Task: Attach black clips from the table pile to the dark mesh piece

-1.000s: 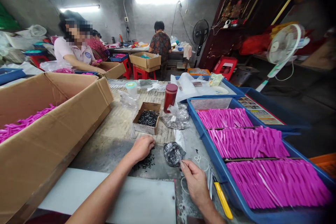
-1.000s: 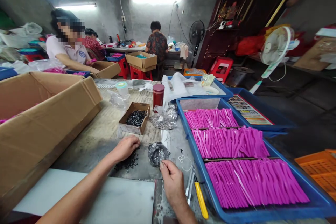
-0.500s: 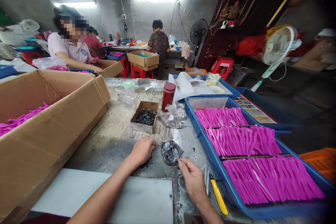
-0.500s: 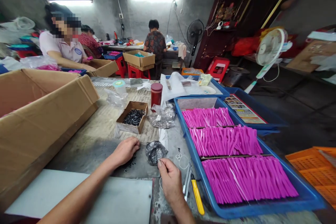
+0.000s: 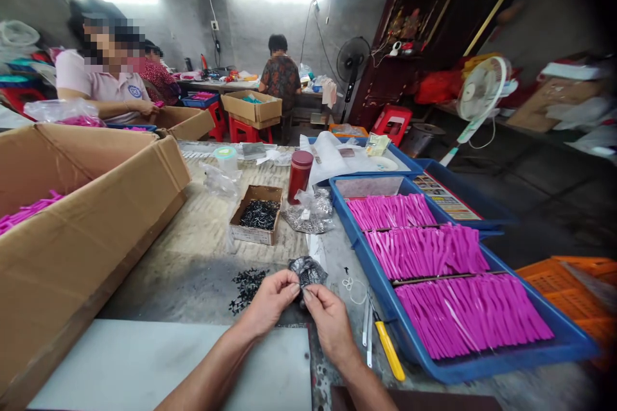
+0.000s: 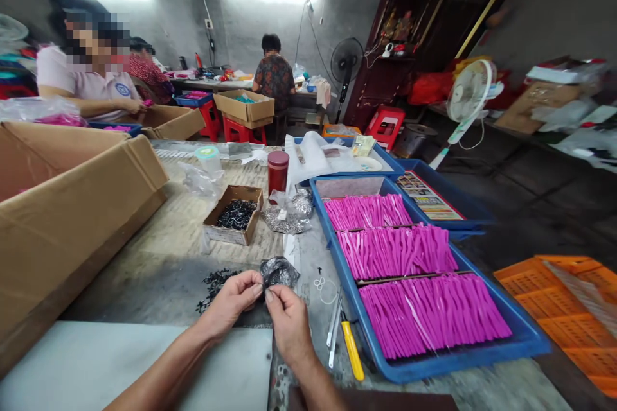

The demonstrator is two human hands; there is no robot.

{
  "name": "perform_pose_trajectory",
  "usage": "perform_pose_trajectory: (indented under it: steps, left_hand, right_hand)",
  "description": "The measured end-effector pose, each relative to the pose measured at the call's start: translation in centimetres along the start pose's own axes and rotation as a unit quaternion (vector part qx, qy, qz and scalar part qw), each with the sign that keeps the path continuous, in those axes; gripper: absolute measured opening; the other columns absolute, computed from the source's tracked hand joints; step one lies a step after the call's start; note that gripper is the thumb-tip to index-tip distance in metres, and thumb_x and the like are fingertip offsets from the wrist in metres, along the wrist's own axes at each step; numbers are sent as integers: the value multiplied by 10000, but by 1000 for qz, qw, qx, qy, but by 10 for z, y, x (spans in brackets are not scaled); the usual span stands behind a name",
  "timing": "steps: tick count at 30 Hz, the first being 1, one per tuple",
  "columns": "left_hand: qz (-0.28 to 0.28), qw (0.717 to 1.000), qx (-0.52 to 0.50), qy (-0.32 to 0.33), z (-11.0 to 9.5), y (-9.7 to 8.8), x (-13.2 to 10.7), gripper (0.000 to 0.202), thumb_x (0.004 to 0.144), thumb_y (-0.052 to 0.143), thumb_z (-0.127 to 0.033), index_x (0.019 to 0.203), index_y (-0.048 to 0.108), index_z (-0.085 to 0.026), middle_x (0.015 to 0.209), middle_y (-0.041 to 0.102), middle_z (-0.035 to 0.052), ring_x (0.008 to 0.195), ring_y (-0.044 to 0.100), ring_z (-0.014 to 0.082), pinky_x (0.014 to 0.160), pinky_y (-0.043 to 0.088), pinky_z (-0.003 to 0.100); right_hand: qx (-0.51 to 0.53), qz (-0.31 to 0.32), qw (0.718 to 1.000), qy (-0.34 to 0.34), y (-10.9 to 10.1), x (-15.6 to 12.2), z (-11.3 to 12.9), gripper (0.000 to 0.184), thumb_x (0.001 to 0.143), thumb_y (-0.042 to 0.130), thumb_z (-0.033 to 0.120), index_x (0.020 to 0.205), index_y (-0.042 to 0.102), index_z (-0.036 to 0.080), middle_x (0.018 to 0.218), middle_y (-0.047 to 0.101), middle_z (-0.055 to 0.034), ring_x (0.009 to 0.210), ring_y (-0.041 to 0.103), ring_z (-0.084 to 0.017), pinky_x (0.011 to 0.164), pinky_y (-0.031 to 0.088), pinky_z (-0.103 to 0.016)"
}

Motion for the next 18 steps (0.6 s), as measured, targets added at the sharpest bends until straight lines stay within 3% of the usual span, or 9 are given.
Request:
perform_pose_trajectory:
  steps: [9, 18]
  left_hand:
    - [7, 999, -42, 29, 2, 4, 1, 209, 637, 587, -315, 654, 496, -128, 535, 467, -41, 517, 407, 78, 523, 318, 189]
    - [-35, 998, -44, 13, 9, -12, 1, 202, 587, 630, -274, 698, 567, -117, 569, 525, -25, 540, 448, 87, 563, 351, 200]
  right_hand:
    - [32, -15, 999, 28, 0, -1, -6, 218, 697, 468, 345, 615, 500, 146, 544, 407, 33, 528, 357, -105, 501, 316, -211]
    - [-20, 11, 1000, -9, 7, 3, -3, 199, 742, 424, 309, 631, 484, 155, 572, 394, 30, 561, 361, -111, 525, 320, -213]
Point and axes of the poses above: each hand's wrist, its own x-axis towards the middle knuckle, its own y-axis out of the palm, z = x × y, the point moved 10 cm from there along x, towards the middle knuckle
